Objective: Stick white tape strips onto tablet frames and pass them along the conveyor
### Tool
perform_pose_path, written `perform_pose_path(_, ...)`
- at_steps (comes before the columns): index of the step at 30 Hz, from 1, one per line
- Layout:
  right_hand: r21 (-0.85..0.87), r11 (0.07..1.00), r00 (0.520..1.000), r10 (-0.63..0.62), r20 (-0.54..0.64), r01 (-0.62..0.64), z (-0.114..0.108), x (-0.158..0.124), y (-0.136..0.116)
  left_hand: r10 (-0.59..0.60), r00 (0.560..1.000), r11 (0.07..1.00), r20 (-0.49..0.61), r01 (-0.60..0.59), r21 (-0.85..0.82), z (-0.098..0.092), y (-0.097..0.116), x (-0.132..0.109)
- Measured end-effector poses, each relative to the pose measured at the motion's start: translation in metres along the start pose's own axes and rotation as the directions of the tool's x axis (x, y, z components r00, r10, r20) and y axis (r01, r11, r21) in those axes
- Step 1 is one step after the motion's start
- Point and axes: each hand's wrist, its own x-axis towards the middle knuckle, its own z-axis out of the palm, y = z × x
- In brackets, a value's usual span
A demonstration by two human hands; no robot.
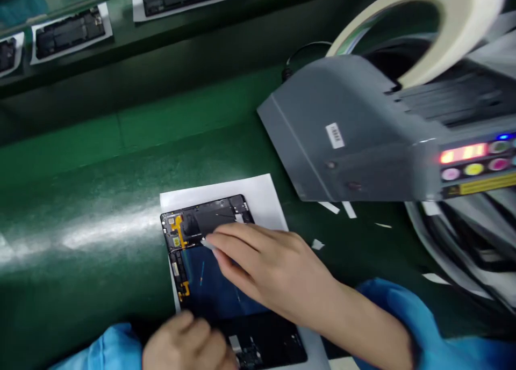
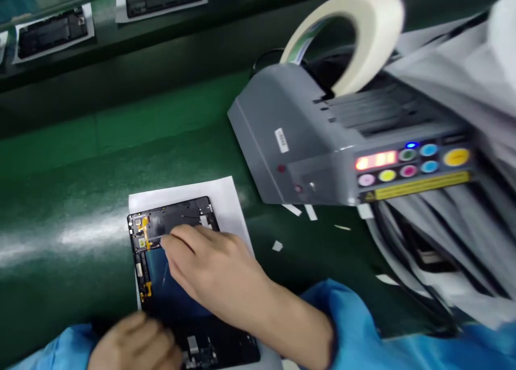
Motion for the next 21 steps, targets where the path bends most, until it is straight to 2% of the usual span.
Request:
perform_pose_path(1,-0.055,0.998,0.999,-0.017,-0.038,0.015,0.008,0.007,0.001,-0.021,1.0,1.0,0.004,0.021,-0.01,-0.008,-0.017,0.008)
perform_pose_path(4,-0.205,0.977,0.988,-0.081,-0.13,0.053,0.032,0.024,0.004,-0.054,0.998,0.987,-0.045,0.061,0.15,-0.024,-0.07,0.024)
perform_pose_path(7,-0.274,0.958,0.983,-0.121,-0.138,0.079,0.048,0.03,0.007,-0.086,0.995,0.964,-0.051,0.096,0.249,-0.025,-0.102,0.028)
perform_pose_path(9,-0.283,0.954,0.983,-0.138,-0.117,0.1,0.052,0.03,0.008,-0.089,0.995,0.965,-0.036,0.095,0.245,-0.021,-0.108,0.026)
perform_pose_path(13,-0.273,0.952,0.981,-0.17,-0.088,0.141,0.05,0.026,0.007,-0.09,0.996,0.974,-0.003,0.089,0.21,-0.014,-0.102,0.023)
perform_pose_path(21,-0.286,0.944,0.984,-0.177,-0.016,0.165,0.05,0.022,0.002,-0.101,0.995,0.971,-0.01,0.101,0.218,-0.013,-0.101,0.025)
